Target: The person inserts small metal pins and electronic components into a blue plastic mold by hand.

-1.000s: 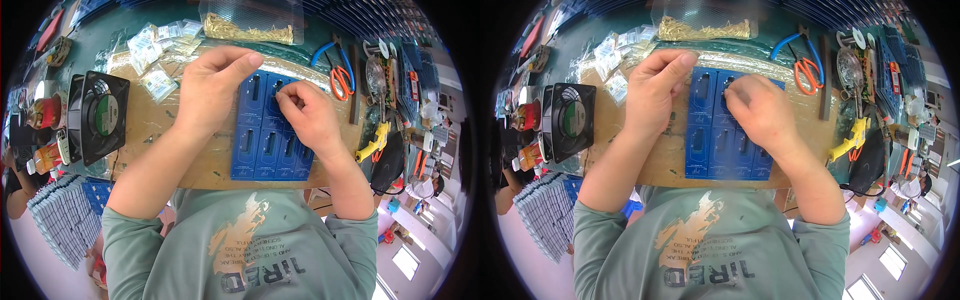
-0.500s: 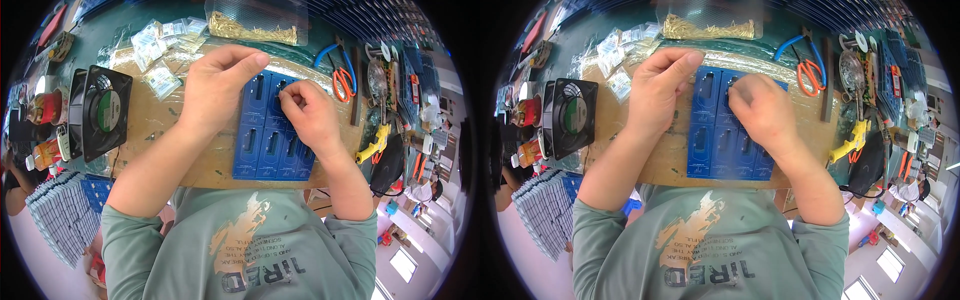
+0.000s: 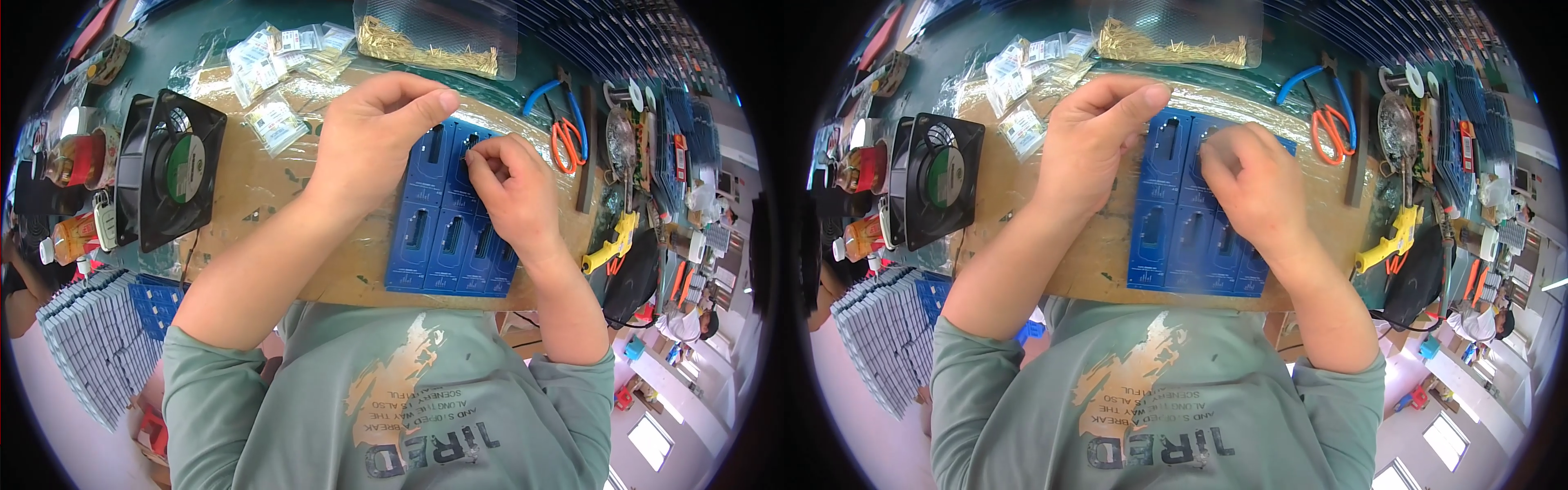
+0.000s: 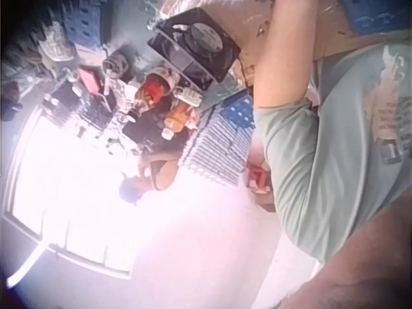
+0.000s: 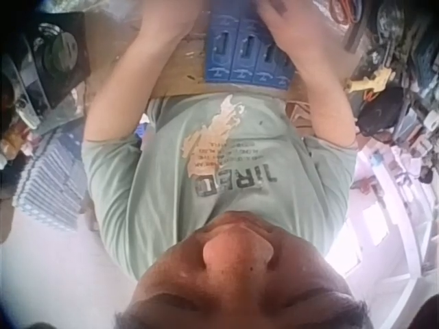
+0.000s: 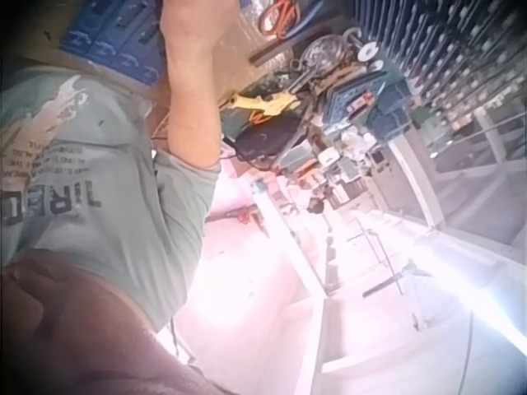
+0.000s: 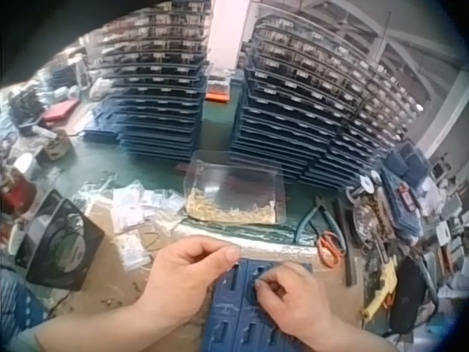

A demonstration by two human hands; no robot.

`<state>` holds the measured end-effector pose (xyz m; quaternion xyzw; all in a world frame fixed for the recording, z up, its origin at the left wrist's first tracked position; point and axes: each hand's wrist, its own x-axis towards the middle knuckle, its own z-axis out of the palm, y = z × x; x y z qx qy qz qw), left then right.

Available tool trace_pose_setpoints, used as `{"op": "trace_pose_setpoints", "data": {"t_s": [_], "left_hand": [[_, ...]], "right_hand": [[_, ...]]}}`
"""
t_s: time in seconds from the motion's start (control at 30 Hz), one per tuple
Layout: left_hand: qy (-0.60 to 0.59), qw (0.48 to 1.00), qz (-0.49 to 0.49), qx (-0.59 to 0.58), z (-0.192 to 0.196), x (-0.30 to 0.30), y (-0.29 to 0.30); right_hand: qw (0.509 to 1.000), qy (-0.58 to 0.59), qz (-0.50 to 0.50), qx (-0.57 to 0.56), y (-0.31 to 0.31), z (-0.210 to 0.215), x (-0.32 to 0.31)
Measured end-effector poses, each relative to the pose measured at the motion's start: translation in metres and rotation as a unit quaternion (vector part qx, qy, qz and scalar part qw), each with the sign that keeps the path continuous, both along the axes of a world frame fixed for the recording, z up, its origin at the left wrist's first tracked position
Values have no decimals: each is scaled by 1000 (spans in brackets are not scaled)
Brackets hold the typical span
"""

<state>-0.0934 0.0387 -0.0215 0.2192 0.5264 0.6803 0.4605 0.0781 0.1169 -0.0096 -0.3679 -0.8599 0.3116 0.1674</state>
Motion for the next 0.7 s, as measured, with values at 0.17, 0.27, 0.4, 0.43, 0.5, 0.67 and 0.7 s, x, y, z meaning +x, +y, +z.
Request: {"op": "trace_pose_setpoints", "data": {"t_s": [0.17, 0.27, 0.4, 0.43, 0.5, 0.67, 0.7], "left_hand": [[-10, 1000, -1, 6, -1, -1, 0], [8, 1000, -9, -1, -3, -2, -1], [10, 1000, -12, -11, 1, -3, -1], [9, 1000, -12, -13, 2, -3, -1], [9, 1000, -12, -11, 1, -3, -1], [9, 1000, -15, -10, 1, -3, -1], [9, 1000, -15, -9, 0, -3, -1]], "right_hand": [[1000, -7, 12, 16, 0, 1, 1], [1000, -16, 14, 3, 2, 2, -1], [1000, -26, 8, -1, 2, 7, -4], [1000, -30, 9, -1, 3, 7, -4], [999, -32, 12, -2, 3, 8, -5], [997, -65, 6, 37, -2, 10, -7], [997, -65, 5, 36, -3, 11, -8]]}}
